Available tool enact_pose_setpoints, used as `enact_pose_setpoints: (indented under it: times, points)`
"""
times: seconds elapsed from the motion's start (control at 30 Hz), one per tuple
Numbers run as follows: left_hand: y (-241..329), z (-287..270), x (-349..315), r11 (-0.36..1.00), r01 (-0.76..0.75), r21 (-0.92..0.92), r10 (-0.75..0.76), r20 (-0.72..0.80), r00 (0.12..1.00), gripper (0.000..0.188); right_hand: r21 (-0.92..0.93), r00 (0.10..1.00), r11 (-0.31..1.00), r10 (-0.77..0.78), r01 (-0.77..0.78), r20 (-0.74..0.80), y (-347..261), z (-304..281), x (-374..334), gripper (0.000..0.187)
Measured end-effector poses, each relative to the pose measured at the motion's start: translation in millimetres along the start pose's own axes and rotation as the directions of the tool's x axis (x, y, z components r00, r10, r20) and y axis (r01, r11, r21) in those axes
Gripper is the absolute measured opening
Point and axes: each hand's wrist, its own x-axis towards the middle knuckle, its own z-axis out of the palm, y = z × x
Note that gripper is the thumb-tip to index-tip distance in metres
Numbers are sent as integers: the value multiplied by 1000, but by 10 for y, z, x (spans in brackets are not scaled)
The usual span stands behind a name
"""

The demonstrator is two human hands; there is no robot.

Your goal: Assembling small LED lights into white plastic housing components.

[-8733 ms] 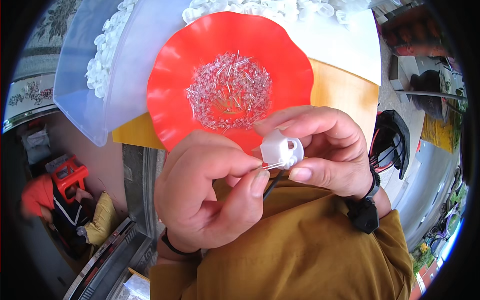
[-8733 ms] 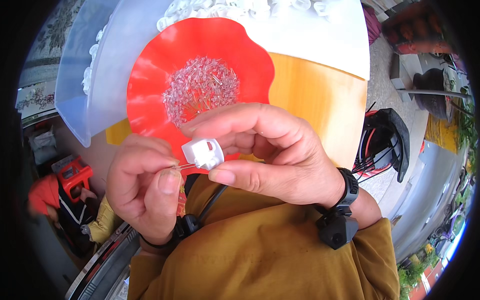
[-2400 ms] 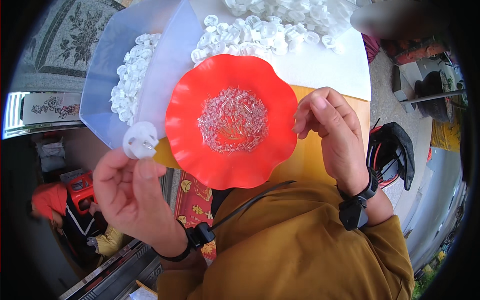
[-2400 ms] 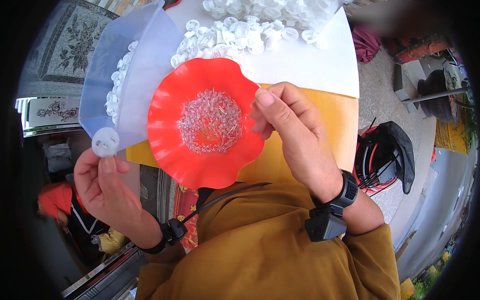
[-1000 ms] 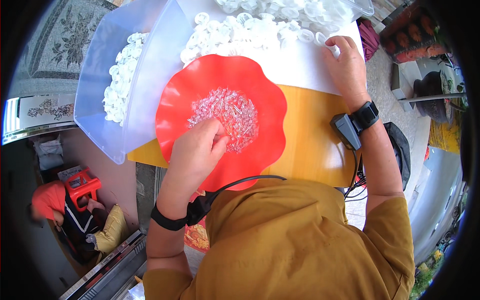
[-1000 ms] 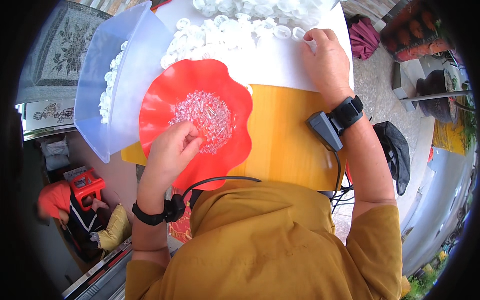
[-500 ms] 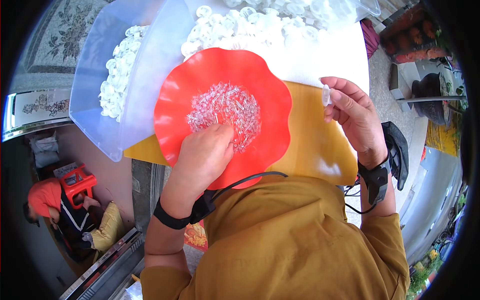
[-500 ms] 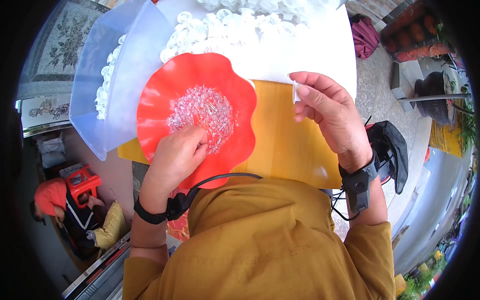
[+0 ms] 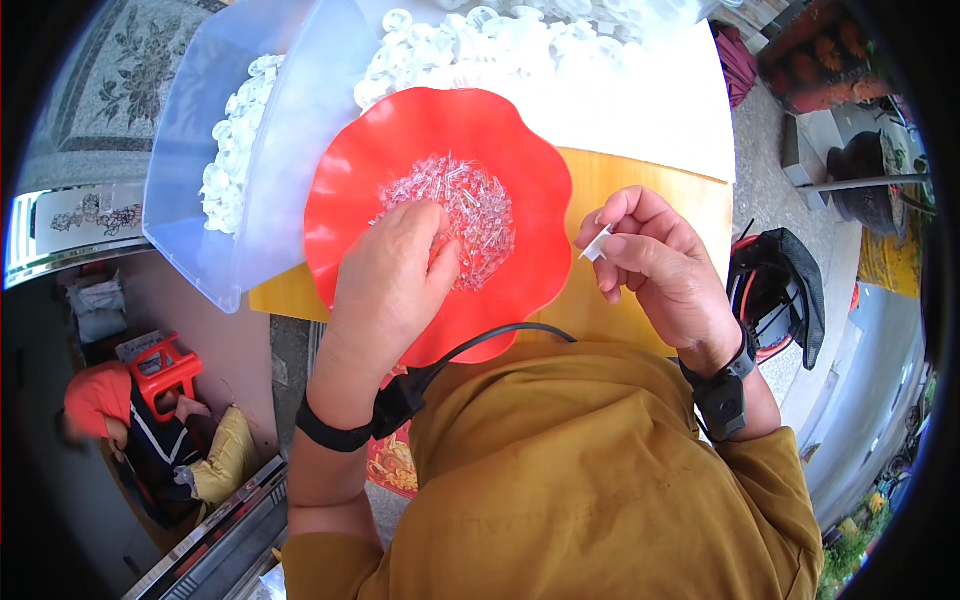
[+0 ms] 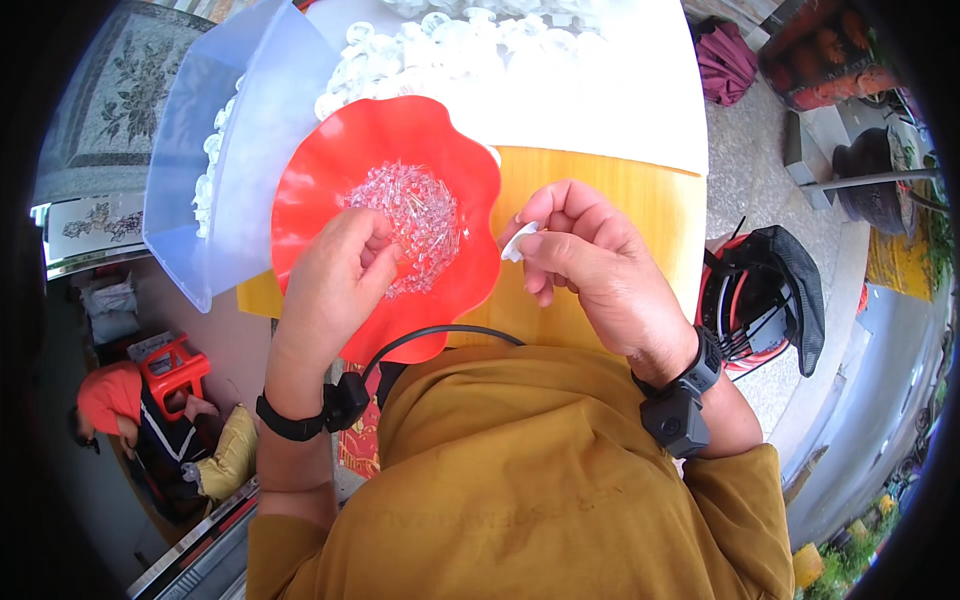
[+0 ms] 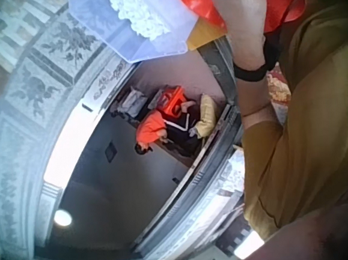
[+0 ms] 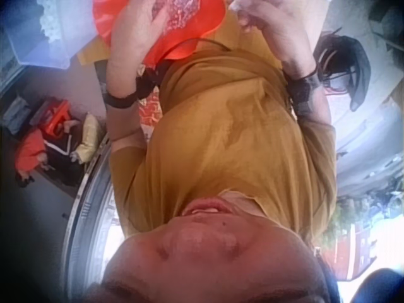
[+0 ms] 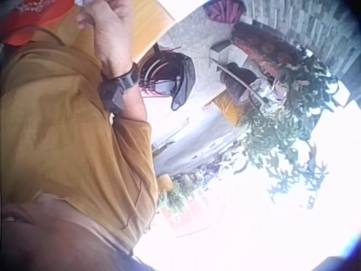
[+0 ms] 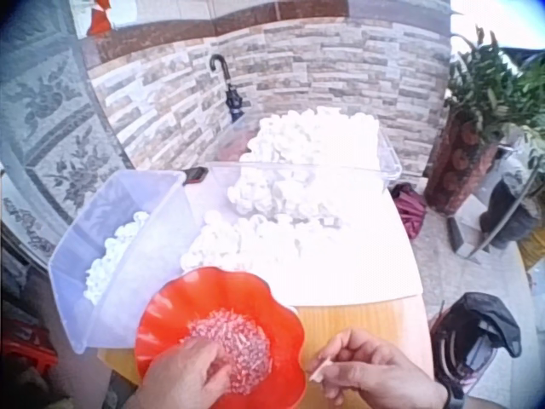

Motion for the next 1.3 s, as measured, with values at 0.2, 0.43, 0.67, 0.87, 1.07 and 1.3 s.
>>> enact_pose_setpoints:
  times: [0.2, 0.43, 0.67, 0.87, 1.07, 1.3]
  points:
    - [-46, 74, 200, 981, -117, 156, 145, -175, 974, 38, -222, 993, 971, 67, -86, -93, 155, 129, 81, 14]
    - [124, 37, 15, 920, -392, -10, 389, 154, 908, 21, -372, 990, 920, -138, 125, -7, 403, 110, 221, 14]
    - [-53, -132, -178, 959, -233, 160, 186, 262, 947, 15, -363, 975, 913, -217, 187, -43, 429, 89, 201, 14]
    - [-31, -10, -158, 957, -264, 120, 238, 193, 952, 14, -341, 973, 924, -215, 174, -87, 404, 15, 79, 16]
    - [73, -31, -126, 945, -281, 167, 221, 307, 926, 10, -356, 964, 919, -229, 169, -135, 317, -31, -54, 16]
    - [153, -59, -102, 966, -253, 60, 243, 134, 961, 5, -351, 963, 928, -198, 124, -184, 89, -6, -140, 13]
